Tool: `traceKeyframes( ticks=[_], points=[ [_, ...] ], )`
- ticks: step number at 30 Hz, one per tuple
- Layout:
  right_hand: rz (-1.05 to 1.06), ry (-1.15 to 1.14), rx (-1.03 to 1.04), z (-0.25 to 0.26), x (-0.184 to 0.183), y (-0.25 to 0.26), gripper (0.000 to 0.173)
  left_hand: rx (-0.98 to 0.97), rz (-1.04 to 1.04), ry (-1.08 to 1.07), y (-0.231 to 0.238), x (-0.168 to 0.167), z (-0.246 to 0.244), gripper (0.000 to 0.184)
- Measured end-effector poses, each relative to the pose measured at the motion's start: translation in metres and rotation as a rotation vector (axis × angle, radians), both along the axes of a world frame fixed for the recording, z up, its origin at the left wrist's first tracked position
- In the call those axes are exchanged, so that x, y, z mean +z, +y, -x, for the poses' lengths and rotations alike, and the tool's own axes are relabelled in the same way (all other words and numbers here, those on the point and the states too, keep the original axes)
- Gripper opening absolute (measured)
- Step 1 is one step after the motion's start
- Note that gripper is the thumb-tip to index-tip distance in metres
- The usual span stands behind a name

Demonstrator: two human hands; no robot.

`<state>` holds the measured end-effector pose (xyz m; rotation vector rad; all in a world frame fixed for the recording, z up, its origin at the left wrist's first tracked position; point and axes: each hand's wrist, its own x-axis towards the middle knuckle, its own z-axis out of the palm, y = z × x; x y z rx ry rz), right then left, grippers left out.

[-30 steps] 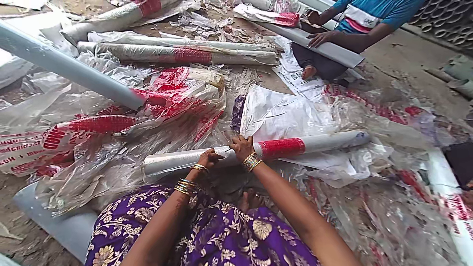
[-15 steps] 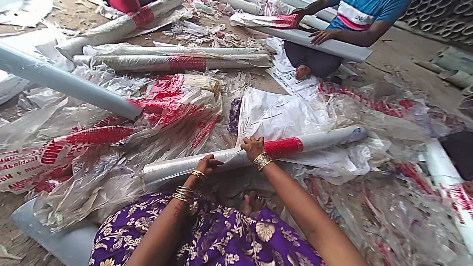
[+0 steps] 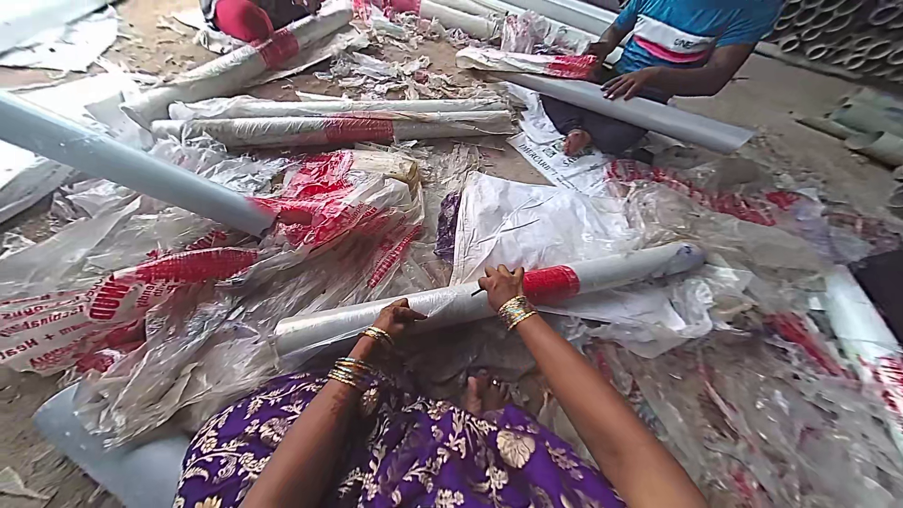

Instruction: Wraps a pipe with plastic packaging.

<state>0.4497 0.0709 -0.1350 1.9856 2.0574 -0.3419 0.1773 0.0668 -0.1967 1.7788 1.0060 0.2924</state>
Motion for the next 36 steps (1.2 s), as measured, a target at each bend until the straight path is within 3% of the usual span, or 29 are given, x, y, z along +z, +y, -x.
traceKeyframes(
  ticks=[3, 7, 14, 19, 22, 28, 32, 36],
  points=[
    [-0.067, 0.042, -0.017, 0.014, 0.007, 0.0, 0.033, 0.015, 0.002, 0.0, 0.002, 0.001, 0.001, 0.028],
    [-0.085, 0.147, 0.131, 0.048, -0.002, -0.007, 0.035, 0.008, 0.011, -0.039, 0.001, -0.003, 0.0, 0.027],
    [-0.051, -0.013, 0.043, 0.003, 0.003, -0.002, 0.033, -0.008, 0.031, -0.044, 0.002, 0.001, 0.002, 0.026],
    [-0.134, 0.142, 0.099, 0.038, 0.0, -0.004, 0.035, -0.02, 0.003, -0.066, 0.002, -0.003, 0.003, 0.026],
    [-0.092, 0.094, 0.165, 0.042, -0.005, -0.004, 0.034, -0.028, 0.008, -0.059, 0.002, -0.002, 0.002, 0.026],
    [-0.034, -0.036, 0.085, 0.014, 0.003, 0.001, 0.033, -0.02, 0.027, -0.058, 0.002, 0.001, 0.002, 0.025],
    [-0.094, 0.044, -0.101, 0.017, 0.002, -0.007, 0.032, 0.011, 0.013, -0.08, -0.002, -0.007, 0.005, 0.028],
    [-0.047, 0.114, -0.308, -0.003, -0.013, -0.014, 0.03, 0.058, -0.061, 0.167, -0.009, 0.027, 0.002, 0.044]
  ],
)
